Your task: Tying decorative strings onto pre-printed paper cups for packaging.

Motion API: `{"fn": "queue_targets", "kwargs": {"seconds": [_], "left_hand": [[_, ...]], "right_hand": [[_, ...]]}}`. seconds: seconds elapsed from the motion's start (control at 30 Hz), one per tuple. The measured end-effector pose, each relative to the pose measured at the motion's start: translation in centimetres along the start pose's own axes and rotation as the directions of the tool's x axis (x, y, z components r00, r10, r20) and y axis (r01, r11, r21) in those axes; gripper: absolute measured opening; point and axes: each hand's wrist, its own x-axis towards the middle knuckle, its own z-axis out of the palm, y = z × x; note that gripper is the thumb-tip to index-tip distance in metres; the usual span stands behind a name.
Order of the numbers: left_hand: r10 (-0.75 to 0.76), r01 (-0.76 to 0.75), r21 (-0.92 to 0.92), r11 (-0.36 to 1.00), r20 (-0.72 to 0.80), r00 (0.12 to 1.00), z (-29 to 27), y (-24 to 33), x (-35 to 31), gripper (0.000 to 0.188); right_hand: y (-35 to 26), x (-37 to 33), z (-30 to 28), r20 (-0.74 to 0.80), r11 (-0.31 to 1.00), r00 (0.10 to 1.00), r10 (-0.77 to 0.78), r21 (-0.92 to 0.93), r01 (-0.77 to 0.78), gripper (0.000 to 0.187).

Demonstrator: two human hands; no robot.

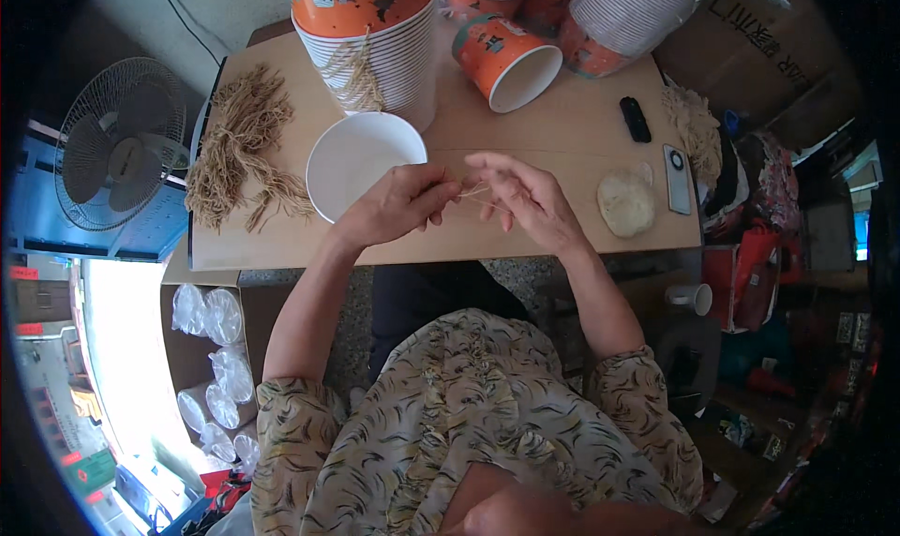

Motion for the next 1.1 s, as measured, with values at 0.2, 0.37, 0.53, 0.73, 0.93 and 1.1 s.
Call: {"fn": "queue_targets", "kwargs": {"seconds": [0.2, 0.37, 0.53, 0.73, 0.93, 1.1], "left_hand": [[0.009, -0.007, 0.054, 0.998, -0.037, 0.999, 0.4, 1.1, -0.4, 0.026], [0.013, -0.013, 0.01, 1.0, -0.031, 0.999, 0.3, 0.4, -0.6, 0.026], [0.016, -0.017, -0.08, 0.997, -0.012, 1.0, 0.1, -0.1, -0.5, 0.025], [0.026, -0.027, -0.178, 0.984, -0.008, 1.0, 0.4, -0.8, -0.3, 0.022], [0.05, -0.071, -0.214, 0.974, -0.103, 0.993, 1.0, -1.0, -0.1, 0.021], [0.041, -0.066, -0.201, 0.977, -0.126, 0.991, 1.3, -1.2, -0.1, 0.019]], "right_hand": [[0.4, 0.4, -0.2, 0.124, 0.877, 0.987, -0.098, -0.458, 0.145, 0.018], [0.8, 0.0, -0.3, 0.107, 0.929, 0.994, -0.037, -0.364, 0.073, 0.013], [1.1, 0.0, -0.2, 0.097, 0.985, 0.995, 0.013, -0.175, 0.004, 0.022], [1.6, 0.1, -0.4, 0.12, 0.996, 0.989, 0.084, 0.032, -0.088, 0.035], [2.4, -0.1, 0.5, 0.001, 0.995, 0.996, 0.094, 0.012, -0.094, 0.028], [3.0, -0.1, 1.2, -0.019, 0.999, 0.999, -0.031, -0.01, 0.031, 0.023]]}}
